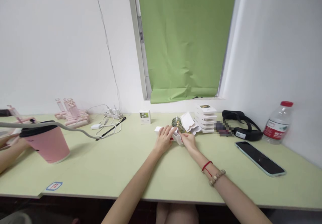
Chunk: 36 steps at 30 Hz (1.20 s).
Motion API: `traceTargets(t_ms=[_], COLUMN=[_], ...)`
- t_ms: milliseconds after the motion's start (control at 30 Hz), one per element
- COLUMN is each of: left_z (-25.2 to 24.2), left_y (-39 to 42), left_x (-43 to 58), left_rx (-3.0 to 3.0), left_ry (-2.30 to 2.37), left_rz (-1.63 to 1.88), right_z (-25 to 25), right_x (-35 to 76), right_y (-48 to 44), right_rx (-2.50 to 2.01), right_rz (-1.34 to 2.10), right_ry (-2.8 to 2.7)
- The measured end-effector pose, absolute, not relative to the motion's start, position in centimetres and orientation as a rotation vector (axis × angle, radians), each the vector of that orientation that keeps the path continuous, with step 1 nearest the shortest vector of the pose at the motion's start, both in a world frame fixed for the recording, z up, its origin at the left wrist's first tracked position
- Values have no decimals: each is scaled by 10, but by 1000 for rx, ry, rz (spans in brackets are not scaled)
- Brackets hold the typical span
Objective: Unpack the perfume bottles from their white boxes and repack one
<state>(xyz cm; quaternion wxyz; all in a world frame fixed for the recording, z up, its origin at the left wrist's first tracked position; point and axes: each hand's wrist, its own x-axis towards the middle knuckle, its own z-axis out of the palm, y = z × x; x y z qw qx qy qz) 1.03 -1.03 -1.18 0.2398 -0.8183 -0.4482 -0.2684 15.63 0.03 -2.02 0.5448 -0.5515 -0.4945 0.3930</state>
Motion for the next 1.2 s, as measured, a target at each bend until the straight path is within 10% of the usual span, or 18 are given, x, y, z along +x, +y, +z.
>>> traceTargets(t_ms=[1200], left_z=[6], left_y=[-31], left_x=[12], left_rx=[-2474], left_ry=[-1264], left_rz=[-959], right_z=[-33], right_x=[152], right_y=[0], right_rx=[-1241], right_rz=[856], right_ry=[-1580])
